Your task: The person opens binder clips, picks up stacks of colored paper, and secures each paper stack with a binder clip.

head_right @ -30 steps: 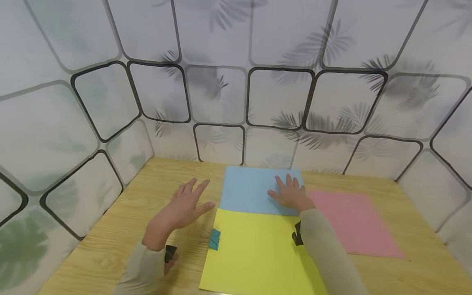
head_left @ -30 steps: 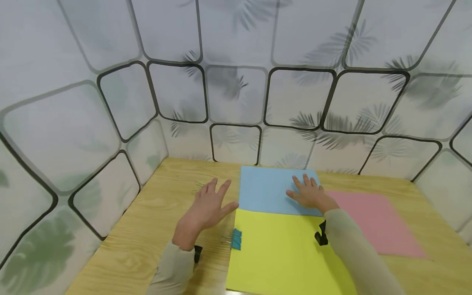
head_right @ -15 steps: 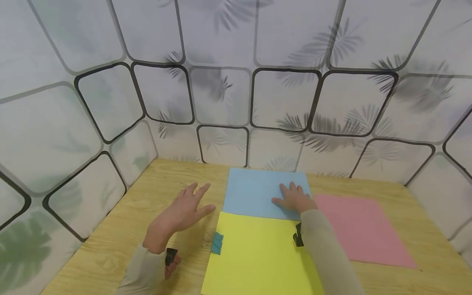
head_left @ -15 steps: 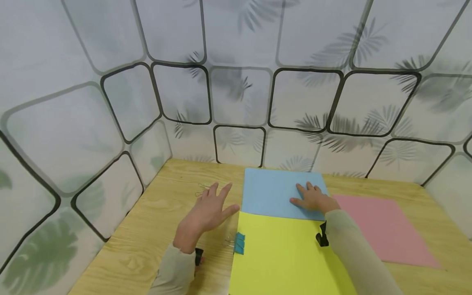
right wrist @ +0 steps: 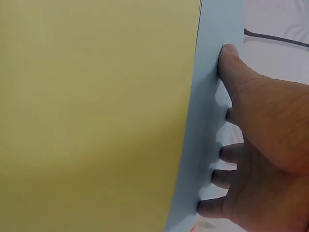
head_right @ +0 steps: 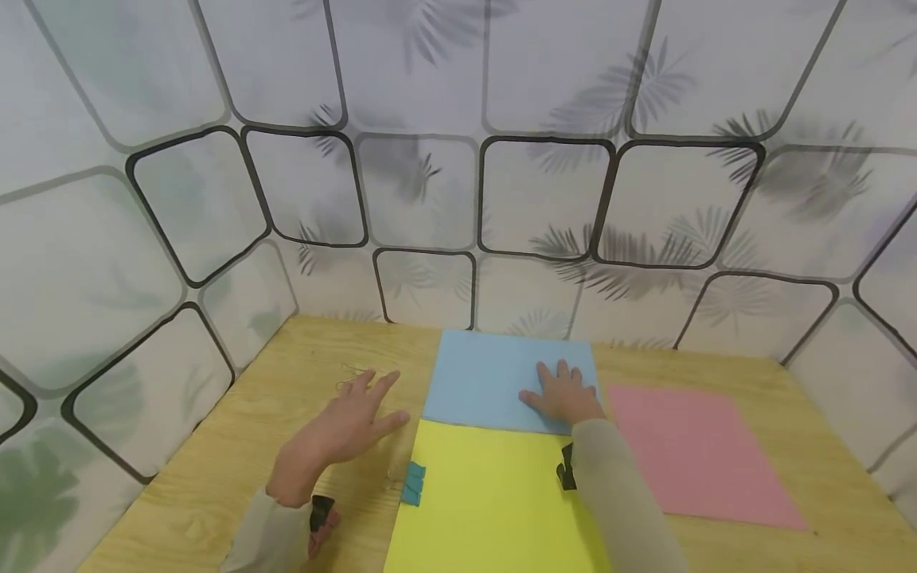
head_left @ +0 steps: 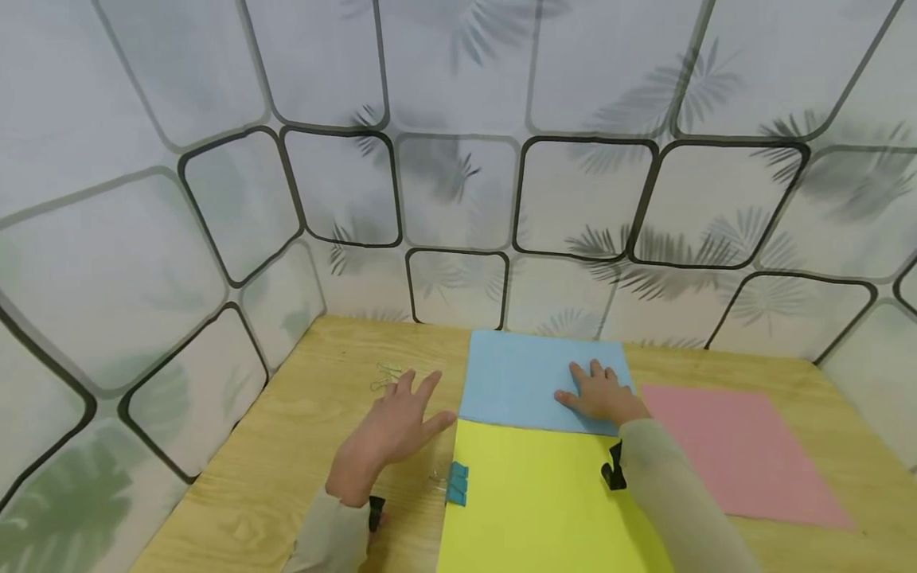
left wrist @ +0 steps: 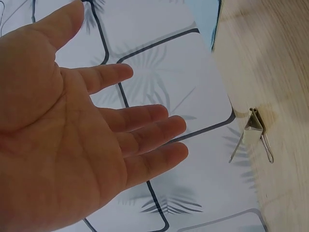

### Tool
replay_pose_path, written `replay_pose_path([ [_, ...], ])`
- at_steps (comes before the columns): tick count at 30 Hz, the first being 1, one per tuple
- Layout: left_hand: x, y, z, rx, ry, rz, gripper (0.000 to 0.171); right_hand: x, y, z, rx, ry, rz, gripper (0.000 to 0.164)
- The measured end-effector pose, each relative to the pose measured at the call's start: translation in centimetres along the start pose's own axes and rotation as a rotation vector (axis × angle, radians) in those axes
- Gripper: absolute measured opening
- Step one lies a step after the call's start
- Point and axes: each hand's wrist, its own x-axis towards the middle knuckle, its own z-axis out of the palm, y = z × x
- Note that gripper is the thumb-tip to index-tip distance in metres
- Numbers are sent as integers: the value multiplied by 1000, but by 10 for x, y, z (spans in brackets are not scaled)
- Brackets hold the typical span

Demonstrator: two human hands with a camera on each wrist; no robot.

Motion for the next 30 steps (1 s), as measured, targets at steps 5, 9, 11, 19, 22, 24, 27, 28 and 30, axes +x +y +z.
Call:
replay_pose_path([
  [5, -3, -2, 1, -28, -19, -18, 67, -1, 0, 0, 12, -6, 11, 81],
  [9, -7, -6, 3, -29, -31, -43, 68, 1, 0, 5, 19, -26, 14, 81],
  [11, -7, -8, 1, -22, -23, -49, 68, 2, 0, 6, 18, -19, 14, 81],
  [19, -9, -9, -11, -14, -34, -50, 65, 2, 2, -1, 26, 9, 19, 80],
  [22, -11, -11, -14, -11, -60, -65, 65, 1, 4, 1, 33, -8, 16, 81],
  [24, -12, -11, -16, -13, -67, -76, 65, 2, 5, 2, 34, -7, 14, 81],
  [27, -13, -9, -18, -26, -74, -95, 64, 2, 4, 0, 36, -4, 13, 81],
  [28, -13, -9, -18, -33, -77, -99, 64, 2, 3, -1, 39, -4, 14, 81],
  [30, -14, -7, -18, -47, -88, -103, 64, 1, 1, -3, 50, -12, 24, 81],
])
